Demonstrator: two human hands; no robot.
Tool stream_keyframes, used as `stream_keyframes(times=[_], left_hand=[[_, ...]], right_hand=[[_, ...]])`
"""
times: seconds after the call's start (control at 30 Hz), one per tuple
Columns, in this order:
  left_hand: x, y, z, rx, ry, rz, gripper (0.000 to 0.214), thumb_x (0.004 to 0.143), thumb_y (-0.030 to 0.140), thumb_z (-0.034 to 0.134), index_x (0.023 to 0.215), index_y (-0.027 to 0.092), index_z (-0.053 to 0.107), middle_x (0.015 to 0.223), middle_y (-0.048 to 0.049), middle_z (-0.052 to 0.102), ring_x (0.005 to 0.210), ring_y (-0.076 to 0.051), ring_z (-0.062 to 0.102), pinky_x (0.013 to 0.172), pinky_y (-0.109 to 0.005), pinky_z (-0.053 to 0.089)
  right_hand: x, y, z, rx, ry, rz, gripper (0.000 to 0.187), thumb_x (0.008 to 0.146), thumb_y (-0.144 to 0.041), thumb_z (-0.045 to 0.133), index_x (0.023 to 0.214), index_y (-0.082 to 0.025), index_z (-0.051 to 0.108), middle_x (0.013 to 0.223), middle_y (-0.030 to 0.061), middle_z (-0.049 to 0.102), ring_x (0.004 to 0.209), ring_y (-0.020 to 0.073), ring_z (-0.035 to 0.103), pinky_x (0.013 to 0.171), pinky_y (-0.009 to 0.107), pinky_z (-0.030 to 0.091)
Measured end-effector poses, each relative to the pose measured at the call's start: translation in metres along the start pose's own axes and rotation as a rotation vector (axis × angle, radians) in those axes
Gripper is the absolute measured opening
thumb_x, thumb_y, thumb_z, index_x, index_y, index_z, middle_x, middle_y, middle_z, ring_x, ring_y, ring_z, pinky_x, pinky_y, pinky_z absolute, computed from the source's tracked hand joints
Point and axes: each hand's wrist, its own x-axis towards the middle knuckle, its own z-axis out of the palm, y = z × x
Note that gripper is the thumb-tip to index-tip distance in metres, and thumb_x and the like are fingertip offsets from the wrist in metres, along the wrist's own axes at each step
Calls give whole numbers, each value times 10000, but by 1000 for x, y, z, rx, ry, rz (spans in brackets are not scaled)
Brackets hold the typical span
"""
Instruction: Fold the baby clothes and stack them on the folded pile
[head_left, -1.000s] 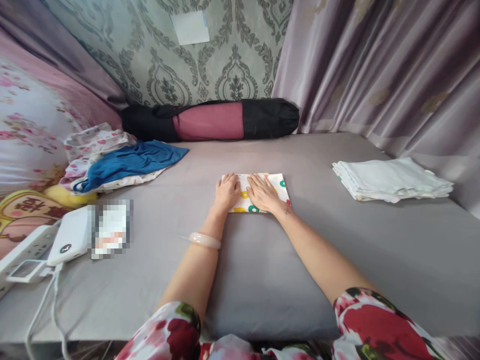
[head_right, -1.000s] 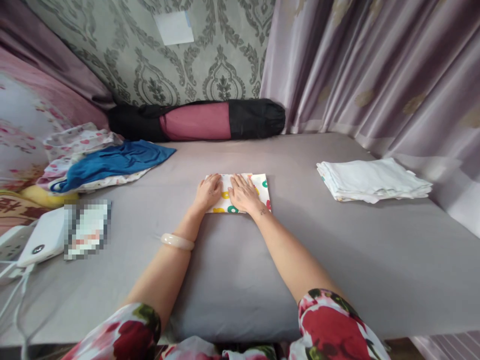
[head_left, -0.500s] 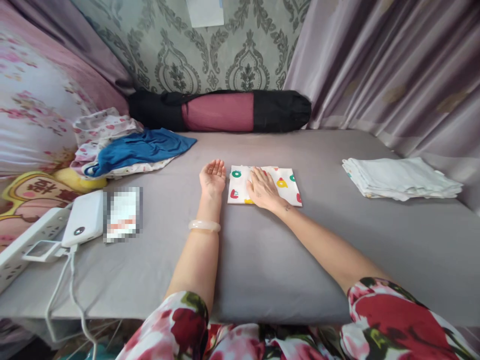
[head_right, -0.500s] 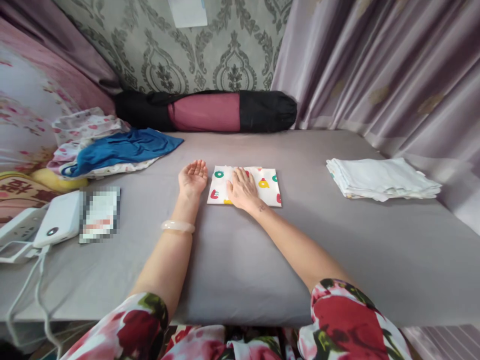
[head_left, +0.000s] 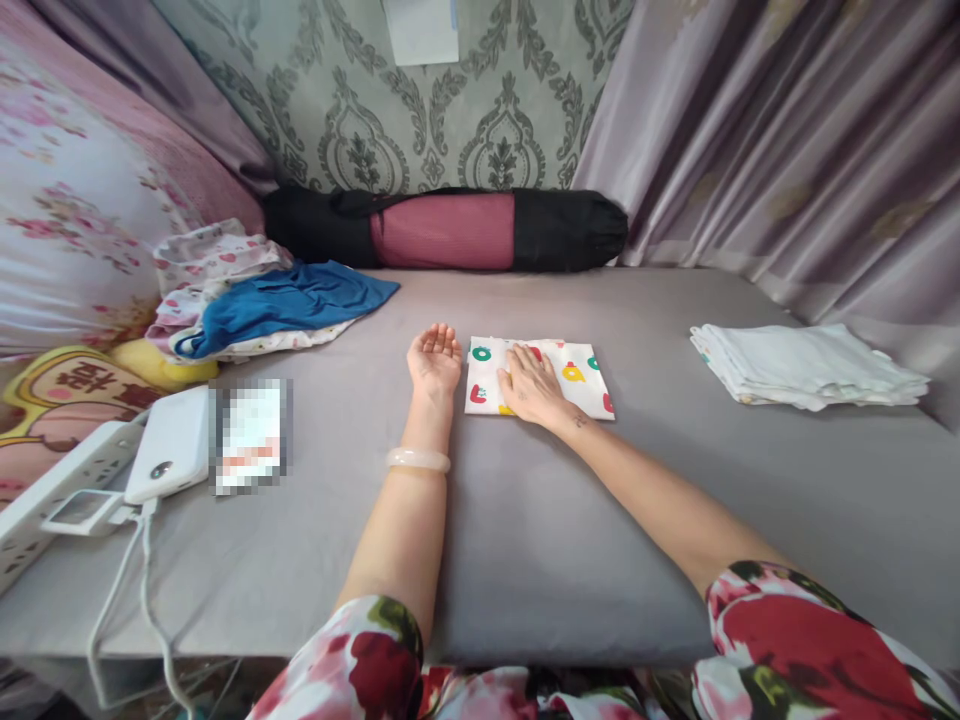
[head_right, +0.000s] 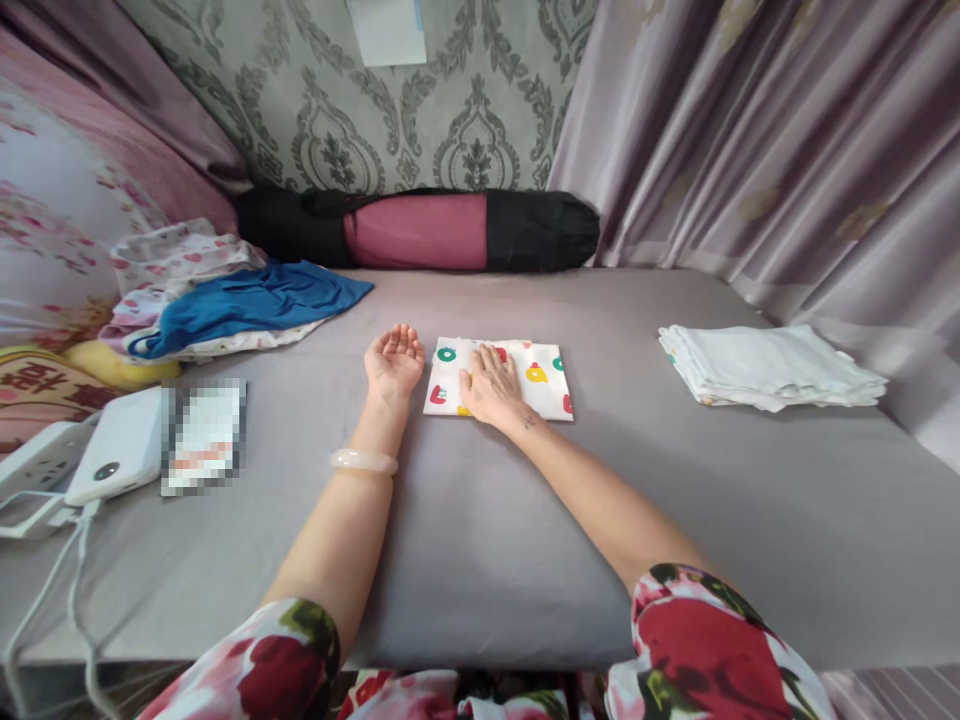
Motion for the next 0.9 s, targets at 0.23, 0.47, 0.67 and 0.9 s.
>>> stream_keyframes(times=[0.23, 0.47, 0.67, 0.9], left_hand=[[0, 0, -1, -37, -24, -22, 166, 821, 190, 453, 751, 181, 603, 754, -38, 664, 759, -111, 659, 695, -208, 480], [-1, -1, 0, -50, -27, -32, 195, 840, 180, 447, 733, 180, 610, 736, -28, 658, 721, -98, 647, 675, -195, 467], [-2, -1, 1, -63, -26, -43, 211, 849, 181, 439, 716, 180, 603, 713, -15, 646, 673, -83, 628, 661, -187, 455], [-2, 0, 2, -163, -56, -57, 221, 869, 183, 446, 735, 169, 622, 689, -9, 652, 642, -86, 628, 654, -201, 450]], right_hand=[[11, -25, 2, 15, 79, -5, 601, 995, -369, 207, 1476, -35, 341, 1570, 163, 282, 1466, 267, 193, 1187, 459, 92], [14, -24, 13, 31, 8, 4, 638, 997, -418, 195, 1500, -38, 294, 1588, 162, 226, 1470, 261, 184, 1186, 467, 100], [15, -24, 10, 36, -26, 13, 636, 997, -426, 191, 1500, -51, 295, 1592, 168, 210, 1472, 267, 174, 1180, 488, 113], [25, -39, 6, 30, 27, 2, 598, 999, -378, 225, 1485, -46, 324, 1578, 175, 256, 1469, 274, 181, 1179, 492, 106]])
